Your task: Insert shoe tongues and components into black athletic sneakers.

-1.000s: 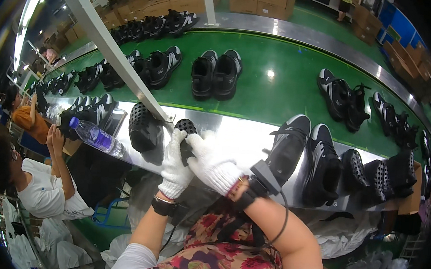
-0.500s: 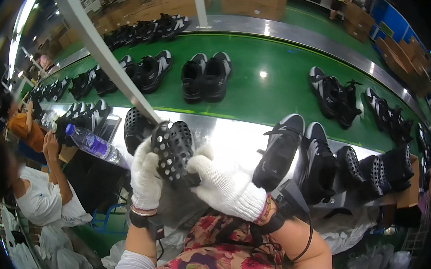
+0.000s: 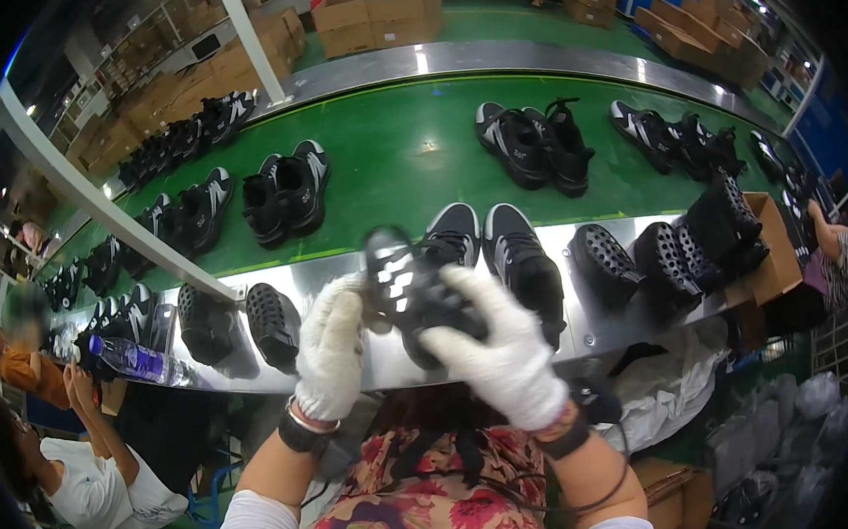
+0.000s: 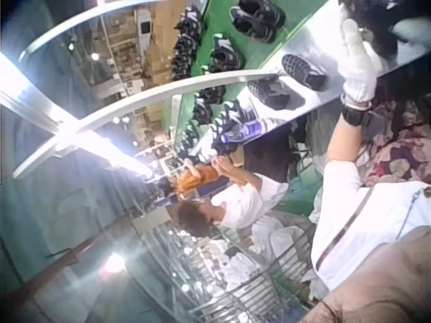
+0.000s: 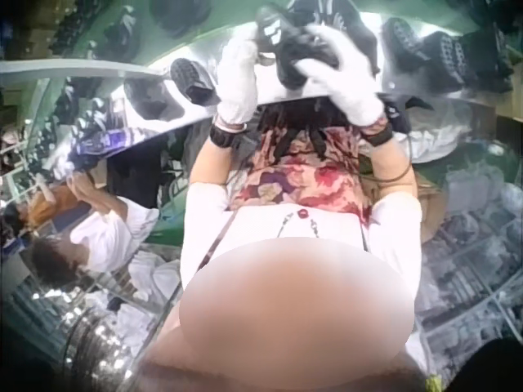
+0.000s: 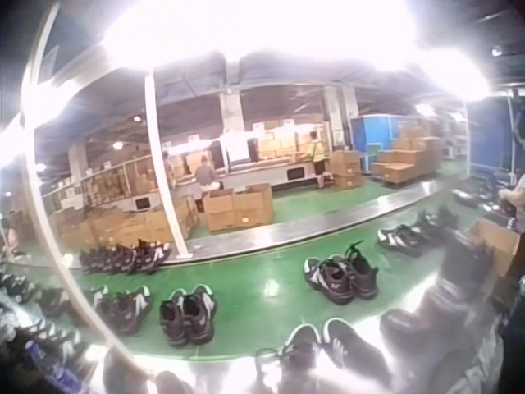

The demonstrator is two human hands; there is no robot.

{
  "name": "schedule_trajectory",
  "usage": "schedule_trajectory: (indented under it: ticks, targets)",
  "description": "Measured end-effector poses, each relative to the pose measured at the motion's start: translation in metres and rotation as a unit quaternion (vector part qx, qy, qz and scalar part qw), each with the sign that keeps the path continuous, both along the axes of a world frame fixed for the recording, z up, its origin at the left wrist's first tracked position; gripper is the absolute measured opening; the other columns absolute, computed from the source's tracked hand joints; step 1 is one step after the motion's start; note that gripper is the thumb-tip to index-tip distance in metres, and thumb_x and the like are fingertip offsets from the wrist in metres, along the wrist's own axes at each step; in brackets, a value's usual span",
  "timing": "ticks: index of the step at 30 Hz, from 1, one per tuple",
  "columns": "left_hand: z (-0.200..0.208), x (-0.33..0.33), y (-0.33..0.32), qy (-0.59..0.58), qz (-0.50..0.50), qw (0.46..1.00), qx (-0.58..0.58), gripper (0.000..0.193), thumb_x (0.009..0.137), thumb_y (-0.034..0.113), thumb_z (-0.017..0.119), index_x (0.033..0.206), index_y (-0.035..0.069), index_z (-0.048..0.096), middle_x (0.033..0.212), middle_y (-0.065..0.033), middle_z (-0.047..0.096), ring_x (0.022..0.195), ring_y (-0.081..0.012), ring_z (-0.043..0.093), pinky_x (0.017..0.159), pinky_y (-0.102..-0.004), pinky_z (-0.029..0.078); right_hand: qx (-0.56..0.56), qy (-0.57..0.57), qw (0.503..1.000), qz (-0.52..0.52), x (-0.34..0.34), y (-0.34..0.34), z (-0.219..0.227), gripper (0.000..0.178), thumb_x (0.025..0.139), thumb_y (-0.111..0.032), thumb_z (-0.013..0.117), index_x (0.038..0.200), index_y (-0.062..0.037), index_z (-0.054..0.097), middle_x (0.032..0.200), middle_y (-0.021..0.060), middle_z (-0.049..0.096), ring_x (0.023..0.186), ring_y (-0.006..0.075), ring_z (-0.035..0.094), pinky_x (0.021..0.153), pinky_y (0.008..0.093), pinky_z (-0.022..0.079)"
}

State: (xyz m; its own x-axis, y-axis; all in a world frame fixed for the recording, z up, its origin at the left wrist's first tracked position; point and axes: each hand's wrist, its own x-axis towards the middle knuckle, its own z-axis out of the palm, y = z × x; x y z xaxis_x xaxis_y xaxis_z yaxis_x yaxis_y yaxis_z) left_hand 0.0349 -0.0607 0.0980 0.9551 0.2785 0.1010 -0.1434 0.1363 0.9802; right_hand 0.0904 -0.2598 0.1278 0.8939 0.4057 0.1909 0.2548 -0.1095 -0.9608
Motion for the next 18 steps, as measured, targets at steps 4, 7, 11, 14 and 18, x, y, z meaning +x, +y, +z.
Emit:
schedule_trajectory:
  ticks: [4,7,11,14,18]
  targets:
    - [-0.036,0.041,0.017,0.025,-0.063,0.969,0.236,0.041,0.097,0.009,0.064,0.137,-0.001,0.061,0.132,-0.0112,0.065,0.116,-0.0212,0.064,0.098,-0.0315,0.053,0.021,0.193,0.979,-0.060,0.005,-0.065,0.009,0.058,0.081,-0.006,0.079,0.135,0.0026,0.059,0.101,0.0089,0.070,0.076,0.0126,0.067,0.066,0.0262,0.056]
    - [-0.045,0.079,0.023,-0.208,-0.117,0.784,0.573,0.047,0.085,0.008,0.070,0.132,0.003,0.063,0.132,-0.0161,0.064,0.120,-0.0357,0.060,0.100,-0.0459,0.051,-0.048,0.216,0.974,-0.035,-0.007,-0.096,-0.003,0.058,0.081,-0.008,0.079,0.136,0.0011,0.061,0.100,0.0092,0.070,0.070,0.0130,0.065,0.064,0.0272,0.055]
    - [-0.042,0.108,0.013,-0.159,-0.116,0.707,0.680,0.042,0.080,0.019,0.072,0.119,0.010,0.061,0.108,-0.0104,0.066,0.103,-0.0331,0.061,0.088,-0.0471,0.050,-0.085,0.225,0.969,-0.051,-0.009,-0.110,-0.014,0.059,0.080,-0.009,0.081,0.136,-0.0013,0.062,0.101,0.0088,0.070,0.068,0.0115,0.064,0.063,0.0268,0.054]
    - [-0.029,0.101,-0.001,-0.047,-0.091,0.709,0.698,0.043,0.079,0.024,0.075,0.119,0.016,0.062,0.099,-0.0081,0.068,0.097,-0.0327,0.064,0.085,-0.0455,0.050,-0.077,0.209,0.971,-0.081,-0.002,-0.116,-0.010,0.059,0.080,-0.008,0.081,0.135,-0.0022,0.062,0.105,0.0082,0.070,0.068,0.0098,0.063,0.061,0.0257,0.053]
    - [-0.028,0.087,-0.005,-0.125,-0.060,0.734,0.665,0.038,0.078,0.025,0.079,0.112,0.014,0.068,0.090,-0.0079,0.070,0.092,-0.0313,0.064,0.089,-0.0450,0.048,-0.144,0.100,0.983,0.053,0.009,-0.099,0.012,0.053,0.080,-0.020,0.081,0.127,-0.0007,0.066,0.105,0.0104,0.071,0.087,0.0189,0.068,0.082,0.0315,0.055]
